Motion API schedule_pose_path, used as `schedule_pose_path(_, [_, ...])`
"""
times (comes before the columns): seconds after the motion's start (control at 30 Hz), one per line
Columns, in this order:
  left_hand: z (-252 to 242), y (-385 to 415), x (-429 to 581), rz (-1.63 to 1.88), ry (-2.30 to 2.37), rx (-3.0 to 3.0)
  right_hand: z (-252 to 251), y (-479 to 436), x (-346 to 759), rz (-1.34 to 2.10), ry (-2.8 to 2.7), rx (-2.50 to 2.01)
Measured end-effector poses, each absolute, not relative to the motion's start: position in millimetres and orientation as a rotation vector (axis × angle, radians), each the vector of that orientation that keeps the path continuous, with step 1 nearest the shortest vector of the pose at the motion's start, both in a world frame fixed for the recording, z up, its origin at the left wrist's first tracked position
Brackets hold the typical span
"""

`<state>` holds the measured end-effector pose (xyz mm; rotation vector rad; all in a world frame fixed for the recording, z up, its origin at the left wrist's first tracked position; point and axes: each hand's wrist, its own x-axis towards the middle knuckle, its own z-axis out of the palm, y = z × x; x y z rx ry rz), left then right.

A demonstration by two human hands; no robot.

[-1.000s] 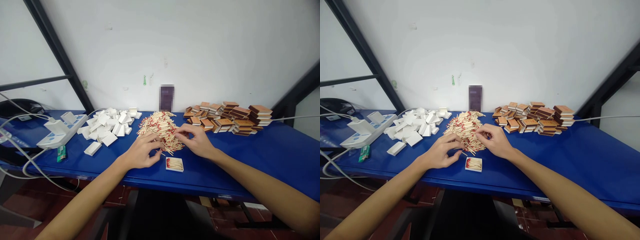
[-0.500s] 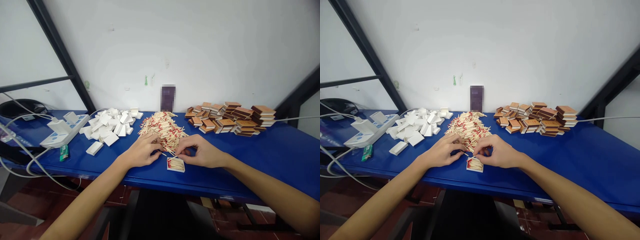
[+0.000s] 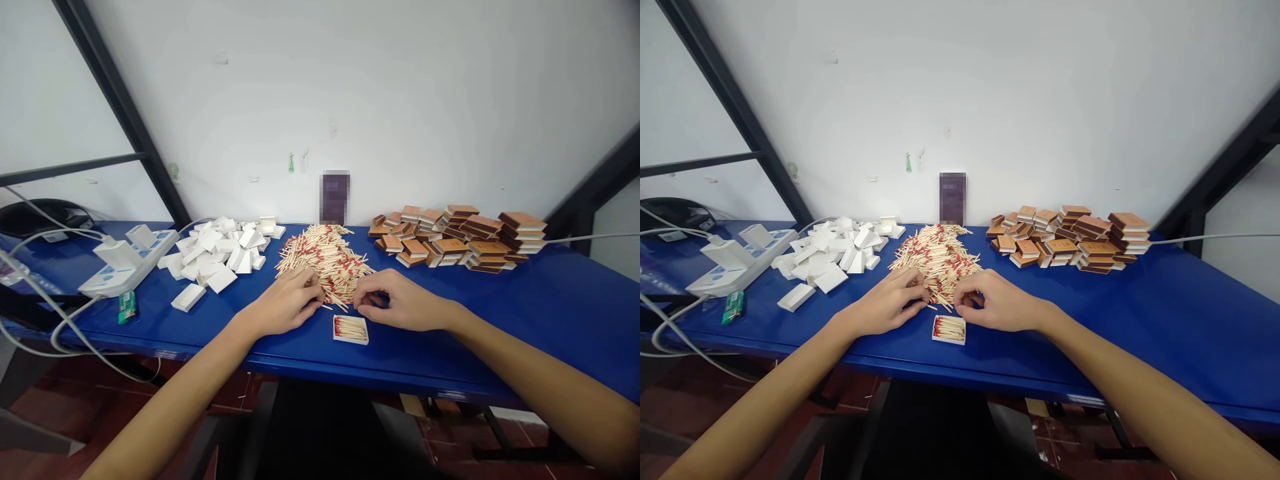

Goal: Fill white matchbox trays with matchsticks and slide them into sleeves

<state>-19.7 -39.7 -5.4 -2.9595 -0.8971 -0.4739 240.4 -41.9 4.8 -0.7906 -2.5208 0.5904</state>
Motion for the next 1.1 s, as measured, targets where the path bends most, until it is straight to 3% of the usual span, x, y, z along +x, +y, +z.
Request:
schedule_pose_path(0.13, [-4.9, -41.9, -18.5, -0.46, -0.879, -2.969, -3.0, -36.8, 235.2, 0.39, -2.523, -0.922])
schedule_pose_path(0.6, [-6.1, -42.3, -18.8, -0.444, -0.957, -2.971, -5.6, -35.2, 220.3, 0.606, -2.47, -1.218])
schedule_pose_path(1.1, [-9.2, -39.9, -18.3, -0.501, -0.889, -2.941, 4.9, -38.5, 224.4, 0.542, -2.525, -1.276])
